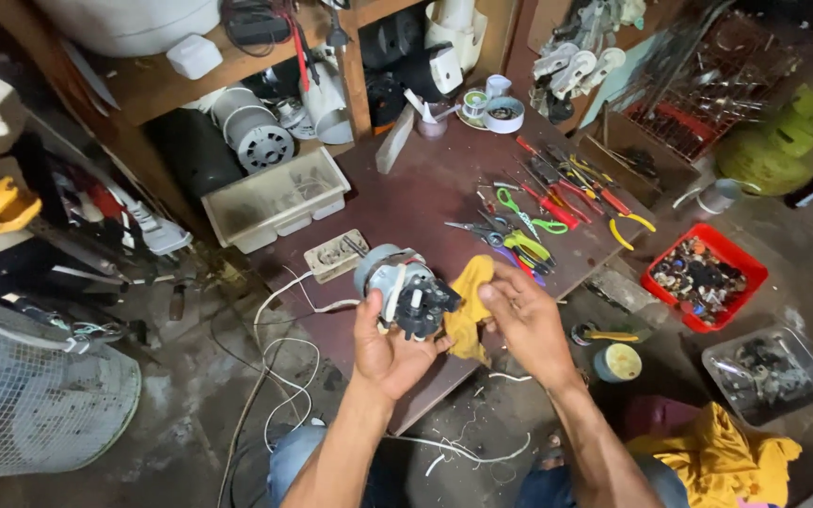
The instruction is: Cleaning and performing maintenance on a small electric motor using a cloth and a small hand tool
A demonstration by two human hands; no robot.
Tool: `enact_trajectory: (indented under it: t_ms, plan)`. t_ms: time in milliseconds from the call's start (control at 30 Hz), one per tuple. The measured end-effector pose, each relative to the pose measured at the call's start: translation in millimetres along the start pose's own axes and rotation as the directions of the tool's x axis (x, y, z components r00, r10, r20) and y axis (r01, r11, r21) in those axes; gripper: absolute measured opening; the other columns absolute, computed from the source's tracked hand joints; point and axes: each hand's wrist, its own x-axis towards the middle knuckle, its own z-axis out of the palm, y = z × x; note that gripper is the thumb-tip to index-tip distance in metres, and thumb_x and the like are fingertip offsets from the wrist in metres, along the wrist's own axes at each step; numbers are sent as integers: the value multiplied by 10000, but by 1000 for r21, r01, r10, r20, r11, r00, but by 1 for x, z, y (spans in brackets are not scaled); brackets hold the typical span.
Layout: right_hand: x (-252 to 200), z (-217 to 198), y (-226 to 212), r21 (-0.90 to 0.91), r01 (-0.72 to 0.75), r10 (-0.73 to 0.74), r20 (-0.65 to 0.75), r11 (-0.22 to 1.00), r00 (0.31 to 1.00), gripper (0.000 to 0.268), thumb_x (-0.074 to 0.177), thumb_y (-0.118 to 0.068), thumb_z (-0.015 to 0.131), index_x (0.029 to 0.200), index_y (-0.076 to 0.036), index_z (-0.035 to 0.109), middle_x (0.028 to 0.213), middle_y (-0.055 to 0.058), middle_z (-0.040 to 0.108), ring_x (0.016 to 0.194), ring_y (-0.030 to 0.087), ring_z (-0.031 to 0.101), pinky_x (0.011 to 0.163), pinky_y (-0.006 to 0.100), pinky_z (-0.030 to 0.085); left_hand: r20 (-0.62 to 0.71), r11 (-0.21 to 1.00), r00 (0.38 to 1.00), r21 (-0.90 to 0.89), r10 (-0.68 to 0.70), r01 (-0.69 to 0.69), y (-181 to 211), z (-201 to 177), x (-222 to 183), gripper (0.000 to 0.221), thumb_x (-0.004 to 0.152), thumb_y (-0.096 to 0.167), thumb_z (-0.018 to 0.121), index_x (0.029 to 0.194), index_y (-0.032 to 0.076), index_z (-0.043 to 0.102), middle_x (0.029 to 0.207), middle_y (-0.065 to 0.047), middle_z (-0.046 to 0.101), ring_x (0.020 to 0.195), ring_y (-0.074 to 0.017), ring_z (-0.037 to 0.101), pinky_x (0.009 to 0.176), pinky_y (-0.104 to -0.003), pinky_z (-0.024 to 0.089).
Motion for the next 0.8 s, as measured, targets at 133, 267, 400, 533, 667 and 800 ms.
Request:
enact_trajectory:
  t_ms: [133, 267, 400, 533, 667, 800]
  plan:
    - [2, -7, 37, -76, 153, -158, -69, 985, 985, 409, 1065, -223, 516, 741, -40, 686, 538, 75, 597, 515, 155, 558, 554, 270, 522, 17, 1000, 1000, 28, 14, -15, -3, 6, -2, 596, 687, 601, 736, 996, 93, 704, 982, -136, 732, 789, -290, 629, 818, -482, 467]
    - [-10, 1, 23, -13, 311, -306, -217, 950, 927, 426, 1073, -244, 523, 709, -61, 648, 660, 66, 548, 745, 162, 490, 825, 292, 443, 145, 987, 983, 100, 111, -127, -10, 8, 5, 518, 730, 400, 726, 1081, 23, 672, 1084, -197, 694, 954, -330, 646, 828, -465, 501]
    - [-4, -19, 28, 306, 320, -209, -345, 897, 915, 351, 1089, -269, 484, 851, -48, 615, 580, 143, 564, 490, 205, 545, 510, 312, 496, 201, 967, 954, 76, 224, -243, -15, -2, 1, 416, 709, 178, 720, 1091, 15, 694, 968, -169, 738, 870, -312, 696, 863, -475, 555]
    - [-12, -35, 27, 345, 215, -121, -276, 913, 954, 290, 982, -268, 594, 781, -60, 604, 478, 143, 523, 336, 198, 516, 360, 302, 453, 249, 958, 936, 73, 250, -276, -11, -11, 0, 466, 701, 142, 693, 1153, 28, 687, 1006, -177, 743, 898, -312, 711, 899, -528, 559]
    - [-31, -37, -16, -303, 8, -6, 10, 953, 1000, 226, 911, -272, 586, 942, -53, 632, 728, 105, 707, 665, 190, 667, 590, 342, 530, 343, 942, 919, 197, 193, -271, 9, -29, 2, 701, 679, 187, 734, 1315, -49, 558, 1140, -248, 692, 969, -354, 703, 830, -522, 574]
    - [-37, -32, -55, -687, 532, -334, 415, 496, 846, 199, 950, -307, 543, 923, -156, 669, 712, -33, 674, 548, 124, 587, 435, 321, 421, 365, 897, 925, 364, 109, -250, 21, -27, -4, 854, 669, 226, 822, 1380, -93, 473, 1216, -315, 651, 1085, -421, 671, 794, -496, 608]
